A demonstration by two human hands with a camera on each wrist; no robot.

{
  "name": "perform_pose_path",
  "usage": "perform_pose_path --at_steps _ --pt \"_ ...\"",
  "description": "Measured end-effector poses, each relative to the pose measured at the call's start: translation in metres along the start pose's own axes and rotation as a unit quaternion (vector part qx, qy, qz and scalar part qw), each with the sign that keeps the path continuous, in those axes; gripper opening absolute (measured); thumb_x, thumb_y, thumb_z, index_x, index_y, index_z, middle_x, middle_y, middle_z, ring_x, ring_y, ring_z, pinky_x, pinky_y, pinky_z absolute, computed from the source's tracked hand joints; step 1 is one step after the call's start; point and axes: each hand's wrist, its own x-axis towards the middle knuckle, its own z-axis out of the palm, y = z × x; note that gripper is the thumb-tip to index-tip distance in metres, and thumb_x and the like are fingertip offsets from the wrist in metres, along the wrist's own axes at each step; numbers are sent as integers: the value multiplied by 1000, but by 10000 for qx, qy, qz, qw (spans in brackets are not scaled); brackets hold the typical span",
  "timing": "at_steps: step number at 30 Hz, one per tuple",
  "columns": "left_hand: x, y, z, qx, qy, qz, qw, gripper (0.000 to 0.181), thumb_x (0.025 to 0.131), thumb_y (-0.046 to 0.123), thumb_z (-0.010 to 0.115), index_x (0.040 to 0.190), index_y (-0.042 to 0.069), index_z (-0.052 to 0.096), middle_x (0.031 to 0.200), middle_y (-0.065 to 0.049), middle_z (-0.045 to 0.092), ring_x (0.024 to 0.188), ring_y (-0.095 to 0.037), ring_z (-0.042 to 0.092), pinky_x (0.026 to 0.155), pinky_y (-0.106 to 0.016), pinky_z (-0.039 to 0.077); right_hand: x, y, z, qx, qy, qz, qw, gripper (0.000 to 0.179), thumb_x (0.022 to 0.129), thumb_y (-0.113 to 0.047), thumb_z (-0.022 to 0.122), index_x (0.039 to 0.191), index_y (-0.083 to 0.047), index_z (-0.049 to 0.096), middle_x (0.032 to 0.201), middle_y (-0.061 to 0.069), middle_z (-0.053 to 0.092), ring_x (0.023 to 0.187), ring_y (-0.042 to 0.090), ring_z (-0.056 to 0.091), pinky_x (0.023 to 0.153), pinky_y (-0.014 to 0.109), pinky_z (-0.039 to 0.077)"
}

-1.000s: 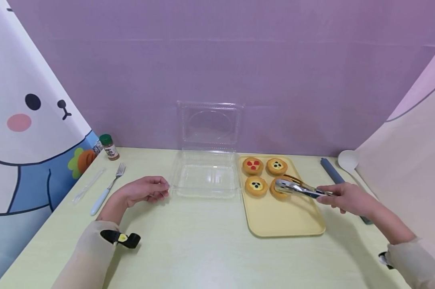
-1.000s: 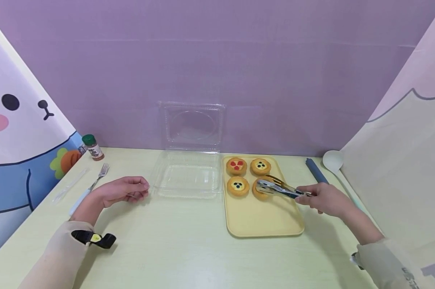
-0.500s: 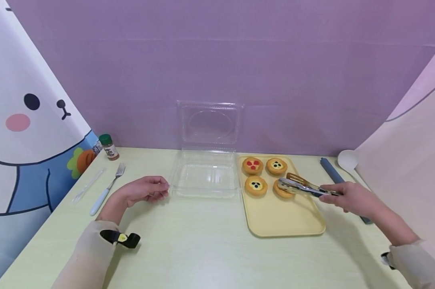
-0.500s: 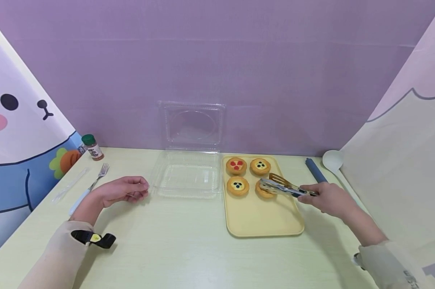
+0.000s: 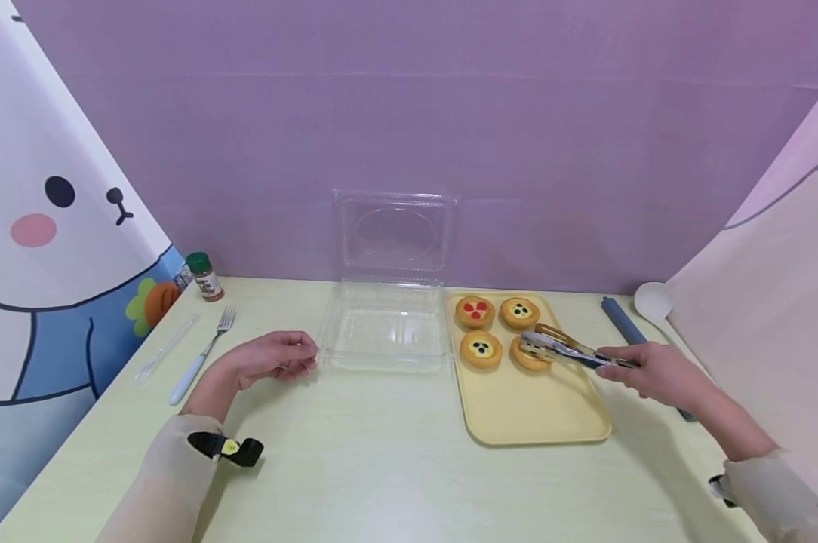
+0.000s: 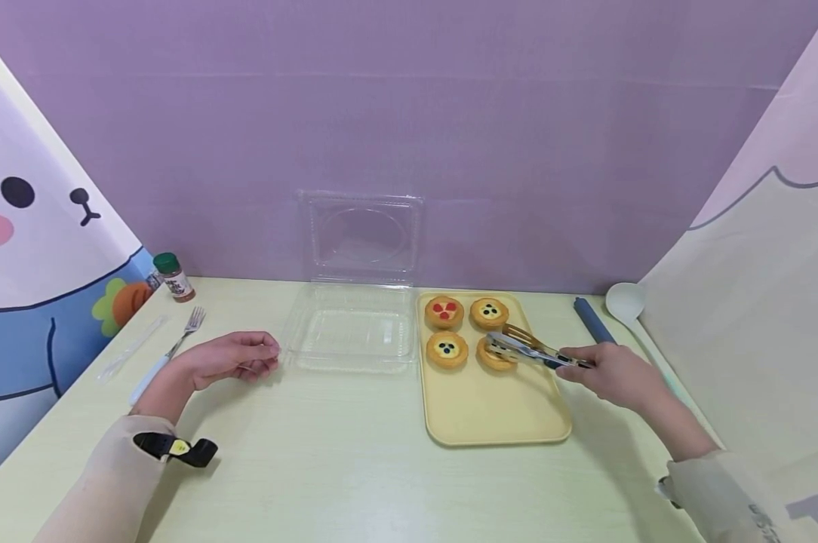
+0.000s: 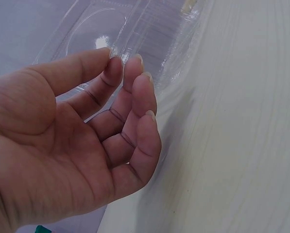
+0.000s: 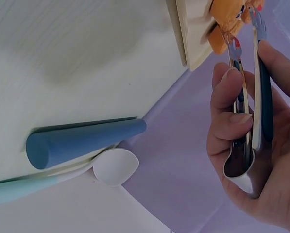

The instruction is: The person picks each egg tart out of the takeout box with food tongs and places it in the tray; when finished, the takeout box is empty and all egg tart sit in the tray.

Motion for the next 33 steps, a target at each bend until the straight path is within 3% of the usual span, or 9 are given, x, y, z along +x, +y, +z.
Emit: perform_pose_path --at_steps 6,27,33 --pt "0 -1 0 -9 -10 22 10000 32 102 29 58 113 -1 57 100 -5 65 90 -19 62 79 -33 50 5 -1 3 -37 137 -9 9999 59 96 -45 64 137 -3 59 73 0 66 58 15 60 57 28 44" --pt "-1 0 1 8 15 -6 10000 32 102 27 58 113 -3 56 99 -5 65 90 -19 62 79 -34 50 4 -5 0 90 14 148 9998 63 95 -46 65 140 -2 56 72 -2 61 59 16 58 57 28 44" --pt "-2 1 1 37 34 -8 10000 33 101 28 58 114 -3 56 99 -5 65 91 -20 62 80 -34 50 1 -6 -5 91 -23 256 9996 68 95 -51 63 144 -4 52 62 -5 49 58 13 54 58 29 40"
